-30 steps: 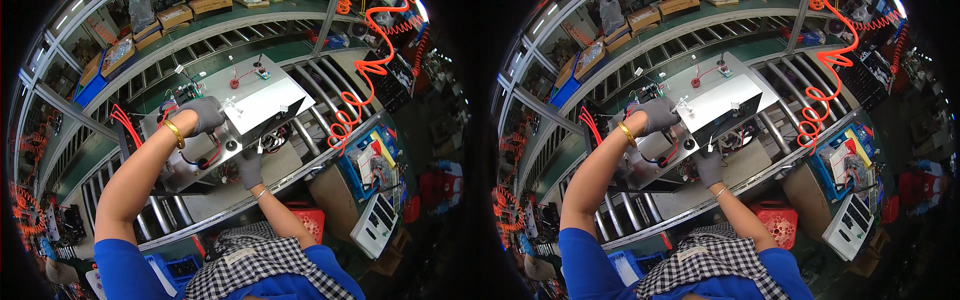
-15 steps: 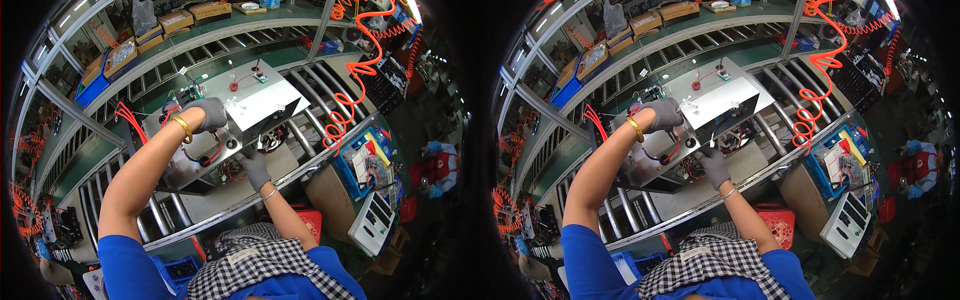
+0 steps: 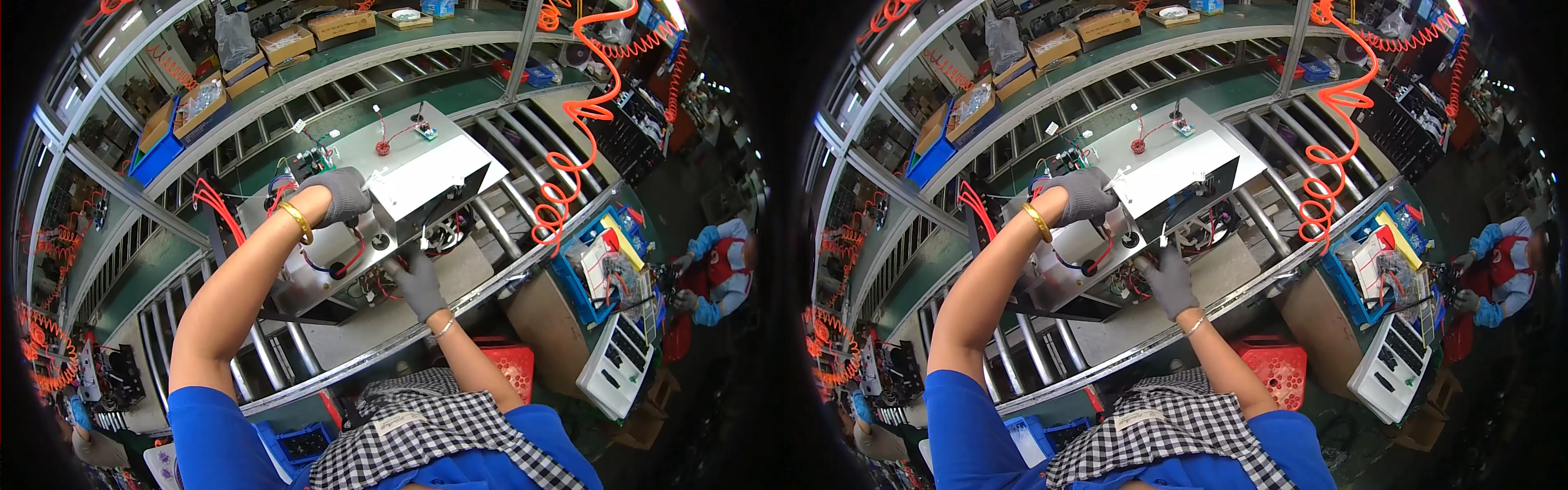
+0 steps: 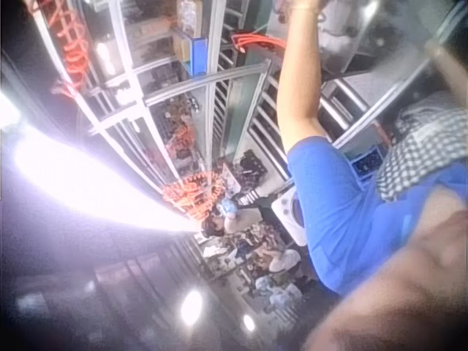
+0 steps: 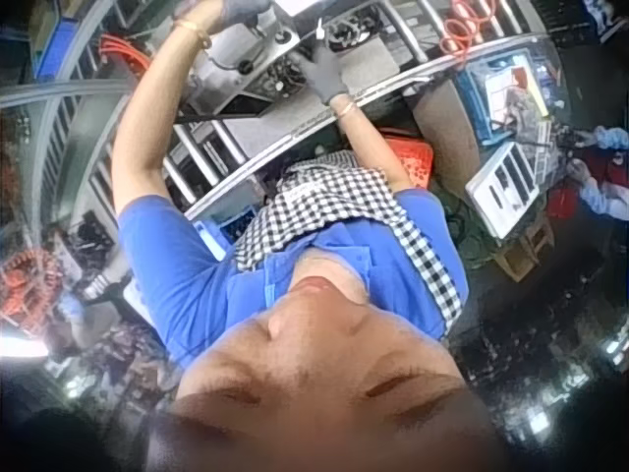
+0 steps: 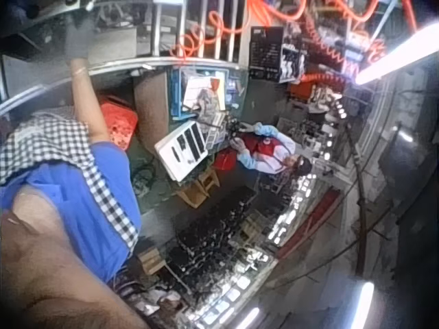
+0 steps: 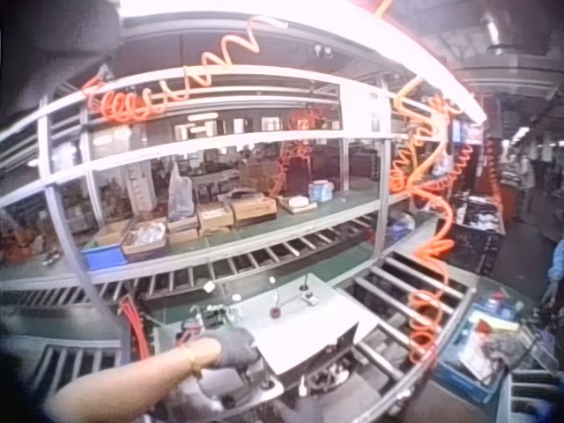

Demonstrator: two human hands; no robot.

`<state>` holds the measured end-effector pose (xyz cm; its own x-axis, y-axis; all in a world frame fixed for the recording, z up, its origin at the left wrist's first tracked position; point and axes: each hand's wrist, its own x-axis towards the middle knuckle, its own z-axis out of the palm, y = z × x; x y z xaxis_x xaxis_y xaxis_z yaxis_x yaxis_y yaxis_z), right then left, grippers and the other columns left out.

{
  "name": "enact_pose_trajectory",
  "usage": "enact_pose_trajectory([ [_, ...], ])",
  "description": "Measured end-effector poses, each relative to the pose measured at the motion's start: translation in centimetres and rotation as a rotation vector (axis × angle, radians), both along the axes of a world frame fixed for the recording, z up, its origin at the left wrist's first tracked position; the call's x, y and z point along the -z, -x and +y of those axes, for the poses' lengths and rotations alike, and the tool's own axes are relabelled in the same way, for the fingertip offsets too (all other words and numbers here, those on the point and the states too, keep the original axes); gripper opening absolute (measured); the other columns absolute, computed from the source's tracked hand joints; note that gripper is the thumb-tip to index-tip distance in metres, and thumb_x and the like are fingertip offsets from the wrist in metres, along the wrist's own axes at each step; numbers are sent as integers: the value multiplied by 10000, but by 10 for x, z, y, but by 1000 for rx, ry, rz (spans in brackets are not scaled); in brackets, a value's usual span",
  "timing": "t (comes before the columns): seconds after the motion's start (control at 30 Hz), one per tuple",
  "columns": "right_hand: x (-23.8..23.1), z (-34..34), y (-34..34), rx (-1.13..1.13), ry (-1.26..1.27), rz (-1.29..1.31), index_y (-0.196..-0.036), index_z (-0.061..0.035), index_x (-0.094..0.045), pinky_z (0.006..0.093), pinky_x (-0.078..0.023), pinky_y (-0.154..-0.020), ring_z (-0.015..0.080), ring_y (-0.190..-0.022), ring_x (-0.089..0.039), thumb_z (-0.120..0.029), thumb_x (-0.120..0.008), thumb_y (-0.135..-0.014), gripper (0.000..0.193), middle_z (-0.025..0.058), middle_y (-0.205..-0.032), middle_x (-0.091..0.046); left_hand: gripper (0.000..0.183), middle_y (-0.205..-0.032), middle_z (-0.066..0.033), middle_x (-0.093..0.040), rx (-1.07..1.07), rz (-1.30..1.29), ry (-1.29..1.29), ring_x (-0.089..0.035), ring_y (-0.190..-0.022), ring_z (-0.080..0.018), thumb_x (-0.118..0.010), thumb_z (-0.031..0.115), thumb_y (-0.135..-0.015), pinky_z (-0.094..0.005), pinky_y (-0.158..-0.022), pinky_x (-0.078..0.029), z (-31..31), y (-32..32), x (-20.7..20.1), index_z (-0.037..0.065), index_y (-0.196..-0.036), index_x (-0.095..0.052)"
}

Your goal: The person assembles an electronic device on a factory workbench. They connect various wires to a circuit board, secure them with zip ties, and organize the internal components within a metal casing.

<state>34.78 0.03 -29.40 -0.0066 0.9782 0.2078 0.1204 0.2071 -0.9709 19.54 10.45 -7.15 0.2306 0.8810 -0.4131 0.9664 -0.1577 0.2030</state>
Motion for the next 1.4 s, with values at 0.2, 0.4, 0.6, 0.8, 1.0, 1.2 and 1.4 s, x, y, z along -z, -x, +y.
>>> enact_pose_trajectory([
  [0.2,-1,-7,-10,92,-114,-126,-1038,14,-642,374,-490,-740,258,-803,-609,-280,-663,-939,311,143,-902,-636,410,-932,-129,-746,37,94,15,-707,-903,-274,-621,372,-796,-352,-824,-524,3,-2,3,22,-981,-728],
  [0.4,1,1,11,94,-35,-204,-1031,-8,-647,449,-479,-773,390,-884,-613,-377,-651,-924,385,202,-961,-645,398,-945,-123,-745,89,115,8,-704,-905,-278,-636,371,-777,-355,-822,-524,1,-2,1,46,-983,-736],
  [0.6,4,-13,-3,163,-110,-9,-1058,8,-640,410,-493,-787,320,-882,-629,-359,-631,-954,381,166,-950,-651,369,-828,-115,-741,281,139,-9,-711,-816,-264,-611,353,-785,-368,-777,-533,1,1,-3,29,-906,-738],
  [0.8,9,-5,12,31,219,291,-1102,6,-658,334,-486,-775,152,-828,-598,-372,-660,-951,408,73,-932,-668,375,-690,-95,-713,183,172,147,-702,-724,-252,-583,383,-801,-354,-728,-535,1,-4,-13,40,-766,-732],
  [1.0,15,3,17,-47,221,440,-1126,-6,-673,289,-455,-742,108,-794,-534,-370,-700,-931,413,28,-902,-664,383,-719,-83,-716,180,143,147,-687,-697,-235,-636,414,-792,-356,-712,-534,-19,-12,-21,49,-833,-744],
  [1.2,19,7,10,-87,238,381,-1137,11,-670,279,-458,-768,114,-839,-555,-345,-700,-935,410,44,-958,-688,457,-989,-234,-709,341,288,-125,-697,-898,-380,-684,406,-787,-419,-808,-560,-23,-19,9,-13,-964,-729],
  [1.4,2,5,-17,-126,252,337,-1210,39,-626,294,-478,-832,130,-889,-590,-391,-683,-940,511,74,-1056,-684,367,-883,-215,-709,355,212,-127,-706,-782,-324,-646,334,-779,-409,-707,-557,-17,-6,0,20,-951,-728],
])
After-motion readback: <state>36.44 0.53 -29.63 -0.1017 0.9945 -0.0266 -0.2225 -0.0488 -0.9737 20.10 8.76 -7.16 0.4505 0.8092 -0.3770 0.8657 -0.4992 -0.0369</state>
